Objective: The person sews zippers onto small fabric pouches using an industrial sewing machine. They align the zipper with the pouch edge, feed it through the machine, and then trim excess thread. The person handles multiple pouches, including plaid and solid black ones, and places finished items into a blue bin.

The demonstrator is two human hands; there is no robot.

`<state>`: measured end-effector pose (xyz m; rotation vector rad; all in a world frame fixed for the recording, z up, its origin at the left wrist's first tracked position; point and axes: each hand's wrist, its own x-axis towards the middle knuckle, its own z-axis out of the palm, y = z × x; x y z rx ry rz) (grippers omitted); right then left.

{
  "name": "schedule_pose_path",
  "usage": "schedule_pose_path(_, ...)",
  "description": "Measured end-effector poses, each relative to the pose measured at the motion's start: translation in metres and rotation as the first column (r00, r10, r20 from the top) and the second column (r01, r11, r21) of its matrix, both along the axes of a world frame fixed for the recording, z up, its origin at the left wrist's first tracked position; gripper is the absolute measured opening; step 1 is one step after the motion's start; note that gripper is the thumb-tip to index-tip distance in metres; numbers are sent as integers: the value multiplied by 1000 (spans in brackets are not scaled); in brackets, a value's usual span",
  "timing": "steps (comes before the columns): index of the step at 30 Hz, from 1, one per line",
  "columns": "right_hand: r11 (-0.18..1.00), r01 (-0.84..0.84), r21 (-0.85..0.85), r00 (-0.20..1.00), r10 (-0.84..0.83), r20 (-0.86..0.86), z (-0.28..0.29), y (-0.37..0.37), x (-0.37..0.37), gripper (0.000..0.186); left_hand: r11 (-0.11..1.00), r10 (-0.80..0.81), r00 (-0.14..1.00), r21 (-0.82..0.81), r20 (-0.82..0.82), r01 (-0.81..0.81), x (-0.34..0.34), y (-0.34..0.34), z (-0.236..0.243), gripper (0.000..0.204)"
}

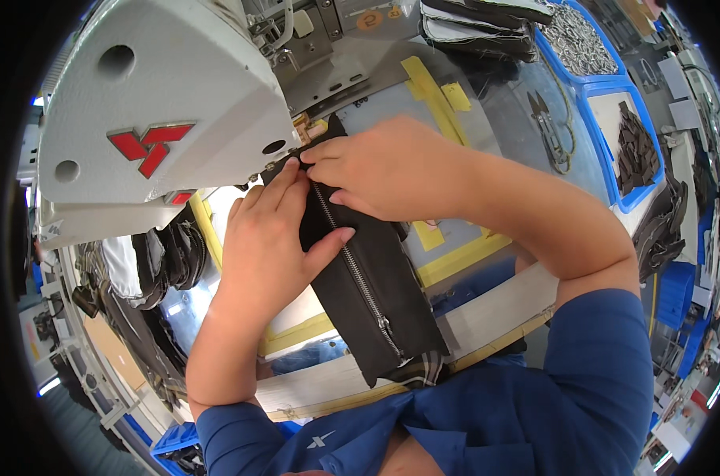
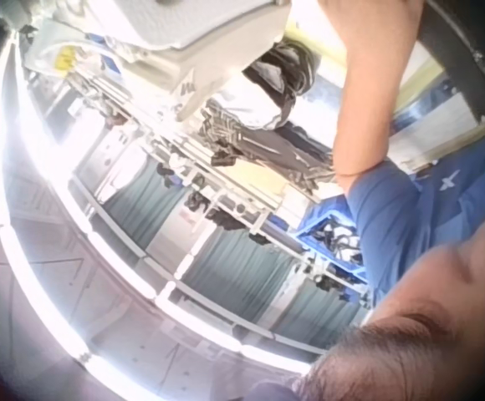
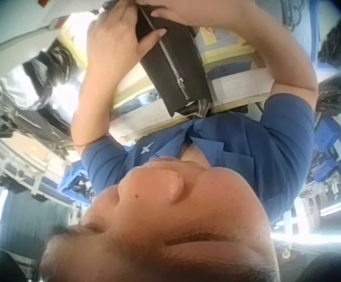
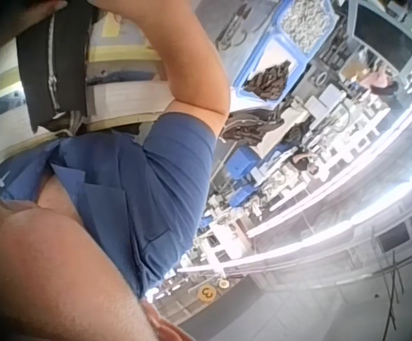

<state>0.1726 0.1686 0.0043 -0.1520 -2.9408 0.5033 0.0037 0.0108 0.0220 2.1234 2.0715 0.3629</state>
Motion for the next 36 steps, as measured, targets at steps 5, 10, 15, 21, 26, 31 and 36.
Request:
schedule_pose_path(5,1000,12,13,999,-13,53,2,-2,0,40,1000,12,1000,1,-25,-12,-1,-1,-2,71)
schedule_pose_path(10,999,-17,32,999,18,-34,-3,-3,2,36,1000,9,999,28,-32,-8,0,-2,-4,68)
schedule_pose_path(15,1000,1,-28,1000,-1,-4,2,-4,4,34,1000,25,998,4,-56,-25,4,-1,-1,68)
schedule_pose_path(21,998,-9,57,995,3,104,7,-1,9,31,998,-16,997,52,-75,19,15,-2,-11,67)
schedule_pose_path(26,996,6,90,998,-12,65,5,7,34,23,990,-96,994,104,-45,100,21,-2,-25,69)
schedule_pose_path(31,830,550,-95,753,-542,-374,34,49,94,12,986,-94,995,136,-42,99,17,-5,-32,71)
schedule_pose_path(36,225,972,65,231,-966,-117,34,177,193,18,953,-157,987,257,-26,159,17,-4,-30,57)
